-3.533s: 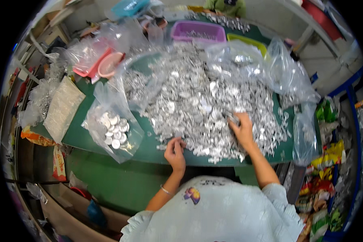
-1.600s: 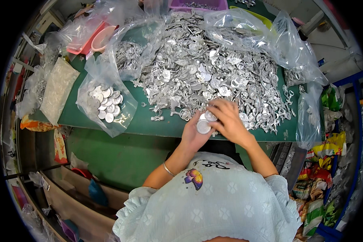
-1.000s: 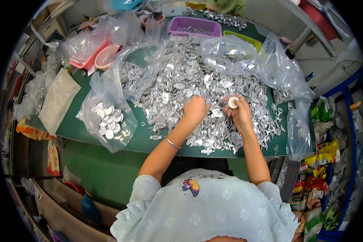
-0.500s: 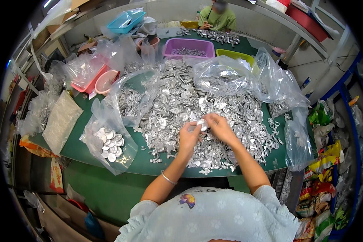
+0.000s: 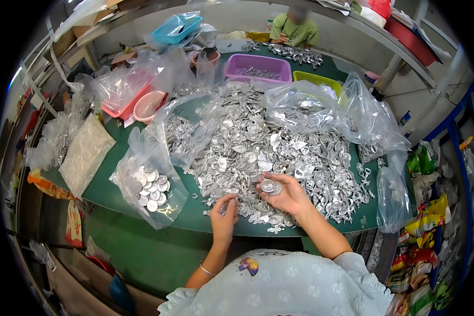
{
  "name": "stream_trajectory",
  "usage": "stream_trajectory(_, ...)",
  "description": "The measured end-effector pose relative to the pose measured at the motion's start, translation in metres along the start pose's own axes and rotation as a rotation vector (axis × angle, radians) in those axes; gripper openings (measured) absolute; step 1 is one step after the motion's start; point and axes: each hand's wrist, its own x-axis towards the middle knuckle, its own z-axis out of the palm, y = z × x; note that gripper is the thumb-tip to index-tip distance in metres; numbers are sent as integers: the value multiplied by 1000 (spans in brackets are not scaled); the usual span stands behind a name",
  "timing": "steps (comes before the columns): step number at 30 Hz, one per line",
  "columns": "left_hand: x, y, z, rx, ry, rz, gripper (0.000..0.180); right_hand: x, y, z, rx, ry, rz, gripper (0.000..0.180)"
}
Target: The person sorts metal tags and circular metal discs by hand, picking items from a large pile and placing them into plastic bags on a green workbench.
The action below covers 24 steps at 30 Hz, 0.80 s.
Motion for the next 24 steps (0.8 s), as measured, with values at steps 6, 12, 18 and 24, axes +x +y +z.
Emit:
stream_trajectory(6, -11, -19, -48, 128, 274, 186, 15, 22, 36, -4, 52, -270, 334, 31)
stream_trajectory(12, -11, -26, -63, 215, 396, 413, 14, 27, 77, 31, -106, -157, 435, 41)
stream_trajectory(18, -2, -54, -70, 416, 475, 663, 10, 48, 104, 76, -214, -213, 466, 37)
stream_trajectory(24, -3, -34, -55, 614, 500, 705, 11, 138, 134, 136, -257, -293, 374, 47)
